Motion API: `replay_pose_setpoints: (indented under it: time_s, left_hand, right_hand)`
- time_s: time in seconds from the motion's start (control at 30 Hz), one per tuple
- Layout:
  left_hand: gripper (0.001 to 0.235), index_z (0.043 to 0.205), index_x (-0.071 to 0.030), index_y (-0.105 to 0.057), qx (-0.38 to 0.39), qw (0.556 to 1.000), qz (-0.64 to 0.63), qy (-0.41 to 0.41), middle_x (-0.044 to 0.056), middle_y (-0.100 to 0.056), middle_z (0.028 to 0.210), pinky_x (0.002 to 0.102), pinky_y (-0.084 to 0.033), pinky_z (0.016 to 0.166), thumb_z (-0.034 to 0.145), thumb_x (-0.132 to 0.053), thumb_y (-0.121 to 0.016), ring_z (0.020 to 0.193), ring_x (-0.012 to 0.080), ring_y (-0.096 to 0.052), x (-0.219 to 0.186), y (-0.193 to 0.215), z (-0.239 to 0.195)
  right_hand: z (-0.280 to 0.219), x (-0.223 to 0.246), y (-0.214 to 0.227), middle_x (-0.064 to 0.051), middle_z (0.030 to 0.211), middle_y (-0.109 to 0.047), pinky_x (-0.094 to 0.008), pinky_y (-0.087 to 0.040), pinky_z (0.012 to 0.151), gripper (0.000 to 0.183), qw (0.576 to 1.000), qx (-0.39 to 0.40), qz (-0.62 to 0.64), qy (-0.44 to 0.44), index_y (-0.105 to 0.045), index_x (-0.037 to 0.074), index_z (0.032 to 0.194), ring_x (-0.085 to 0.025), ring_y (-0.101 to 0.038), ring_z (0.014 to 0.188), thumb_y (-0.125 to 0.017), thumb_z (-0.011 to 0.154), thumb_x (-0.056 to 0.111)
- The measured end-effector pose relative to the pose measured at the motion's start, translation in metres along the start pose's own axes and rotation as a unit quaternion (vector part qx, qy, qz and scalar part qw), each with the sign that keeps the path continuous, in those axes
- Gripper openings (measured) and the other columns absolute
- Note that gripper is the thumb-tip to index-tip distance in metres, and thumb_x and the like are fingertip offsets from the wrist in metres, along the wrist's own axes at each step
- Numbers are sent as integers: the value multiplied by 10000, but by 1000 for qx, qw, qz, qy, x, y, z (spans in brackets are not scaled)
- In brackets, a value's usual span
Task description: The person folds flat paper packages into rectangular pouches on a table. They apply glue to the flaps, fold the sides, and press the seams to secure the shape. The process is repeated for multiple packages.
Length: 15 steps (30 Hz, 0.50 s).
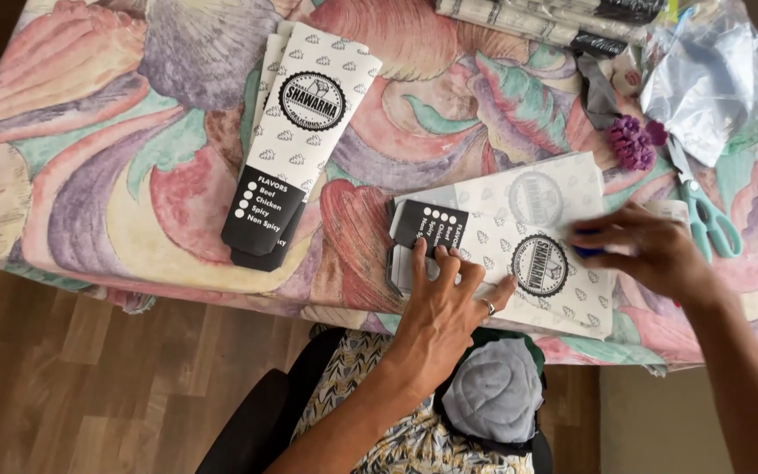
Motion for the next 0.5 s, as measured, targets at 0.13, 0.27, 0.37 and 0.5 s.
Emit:
replay_pose_setpoints:
  time_s: [0.13, 0.27, 0.37, 0.5]
  left_hand:
    - [1062, 1585, -353, -263, 30, 1000, 0, -9, 121, -476, 1227, 762, -217, 1163, 677, -167, -781, 1253, 426, -434, -3, -2, 3]
    - [938, 1475, -361, -494, 5, 1000, -28, -3, 248, -545, 1217, 771, -264, 1131, 636, -491, -891, 1258, 481, -489, -4, 8, 1]
    - [923, 1475, -387, -481, 9, 1000, -19, 1, 247, -553, 1238, 760, -270, 1126, 646, -498, -872, 1268, 475, -487, -6, 2, 4]
    - [904, 1541, -363, -422, 24, 998, -64, -1, 285, -529, 1248, 759, -239, 1125, 749, -440, -850, 1286, 493, -473, 0, -4, 3]
  right_hand:
    - [87, 17, -49, -74, 1246, -750, -375, -512, 989, 372, 997, 59, 50, 18, -761, 114, 1171, -229, -686, 1090, -805, 809, 189]
    - [159, 57, -98, -136, 1063, -754, -447, -545, 863, 305, 972, 11, 163, 169, -816, 150, 1070, -314, -693, 883, -782, 863, 371]
    - [165, 63, -110, -164, 1076, -723, -456, -543, 874, 314, 964, -5, 181, 197, -802, 112, 1087, -344, -671, 901, -757, 904, 364]
    - [111, 51, -69, -213, 1080, -726, -467, -509, 885, 292, 983, -2, 144, 112, -791, 78, 1119, -347, -669, 896, -746, 907, 274]
Point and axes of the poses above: each hand's wrist, its own z-axis towards the middle knuckle, its own y-axis out of the back of the hand, x = y × z, the point moved 3 cm from there along z, towards the middle knuckle
